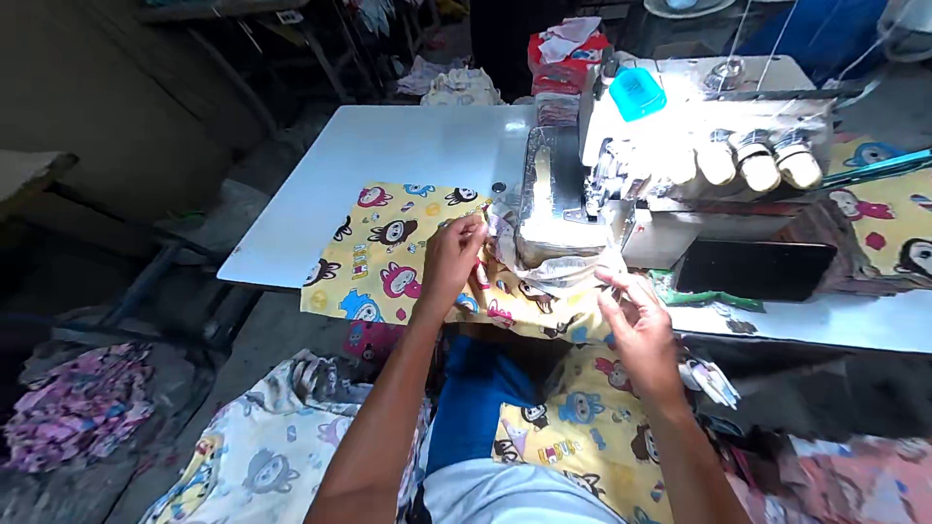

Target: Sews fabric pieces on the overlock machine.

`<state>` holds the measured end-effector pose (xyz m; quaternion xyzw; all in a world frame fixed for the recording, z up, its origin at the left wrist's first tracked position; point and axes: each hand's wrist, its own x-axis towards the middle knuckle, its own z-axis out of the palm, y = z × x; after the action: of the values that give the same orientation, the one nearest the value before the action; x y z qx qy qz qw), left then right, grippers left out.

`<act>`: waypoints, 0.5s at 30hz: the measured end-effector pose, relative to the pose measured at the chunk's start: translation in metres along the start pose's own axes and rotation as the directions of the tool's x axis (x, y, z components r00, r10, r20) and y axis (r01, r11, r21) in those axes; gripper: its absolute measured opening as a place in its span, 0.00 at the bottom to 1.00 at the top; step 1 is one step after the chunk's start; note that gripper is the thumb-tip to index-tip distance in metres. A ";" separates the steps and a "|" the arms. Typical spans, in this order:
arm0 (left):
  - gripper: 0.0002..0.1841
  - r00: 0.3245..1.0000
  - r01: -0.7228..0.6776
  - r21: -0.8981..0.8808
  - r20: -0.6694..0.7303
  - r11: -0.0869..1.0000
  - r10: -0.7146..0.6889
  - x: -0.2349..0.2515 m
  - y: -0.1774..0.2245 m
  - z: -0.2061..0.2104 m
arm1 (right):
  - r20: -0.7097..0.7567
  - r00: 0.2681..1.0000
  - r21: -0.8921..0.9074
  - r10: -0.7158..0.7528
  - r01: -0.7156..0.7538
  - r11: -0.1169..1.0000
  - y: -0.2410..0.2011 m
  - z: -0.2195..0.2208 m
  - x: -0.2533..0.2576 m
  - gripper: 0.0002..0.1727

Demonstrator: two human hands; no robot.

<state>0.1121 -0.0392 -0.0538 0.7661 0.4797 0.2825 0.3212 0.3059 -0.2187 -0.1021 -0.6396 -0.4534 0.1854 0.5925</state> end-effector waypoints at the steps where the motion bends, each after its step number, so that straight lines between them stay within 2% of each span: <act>1: 0.24 0.998 0.029 0.036 0.060 0.999 -0.031 0.014 -0.001 0.002 | 0.033 0.999 0.038 0.015 -0.016 0.999 -0.004 0.003 -0.006 0.18; 3: 0.21 0.982 0.036 0.141 0.180 0.989 -0.061 0.036 -0.003 0.007 | 0.078 0.996 0.111 0.032 -0.040 0.993 -0.011 0.006 -0.017 0.19; 5: 0.16 0.971 -0.055 0.213 0.240 0.975 0.003 0.054 0.001 0.005 | 0.107 0.993 0.181 0.058 -0.077 0.980 -0.015 0.003 -0.027 0.21; 7: 0.19 0.966 -0.122 0.246 0.253 0.962 0.058 0.068 0.019 -0.009 | 0.174 0.979 0.214 0.107 -0.144 0.966 -0.015 -0.005 -0.038 0.25; 9: 0.22 0.967 -0.144 0.262 0.242 0.954 0.080 0.081 0.046 -0.024 | 0.271 0.952 0.120 0.143 -0.181 0.976 -0.008 -0.016 -0.048 0.28; 10: 0.22 0.968 -0.152 0.247 0.231 0.957 0.095 0.087 0.061 -0.031 | 0.287 0.947 0.040 0.146 -0.164 0.986 -0.004 -0.022 -0.050 0.25; 12: 0.23 0.970 -0.162 0.176 0.209 0.971 0.124 0.102 0.088 -0.043 | 0.216 0.969 -0.066 0.123 -0.111 0.992 -0.005 -0.035 -0.049 0.17; 15: 0.20 0.980 -0.179 -0.095 0.069 0.979 0.186 0.125 0.116 -0.063 | 0.022 1.000 0.020 -0.019 0.018 1.000 -0.027 -0.057 -0.040 0.15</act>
<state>0.1771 0.0505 0.0896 0.8024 0.3816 0.3016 0.3458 0.3200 -0.2875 -0.0761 -0.6273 -0.4637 0.1914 0.5956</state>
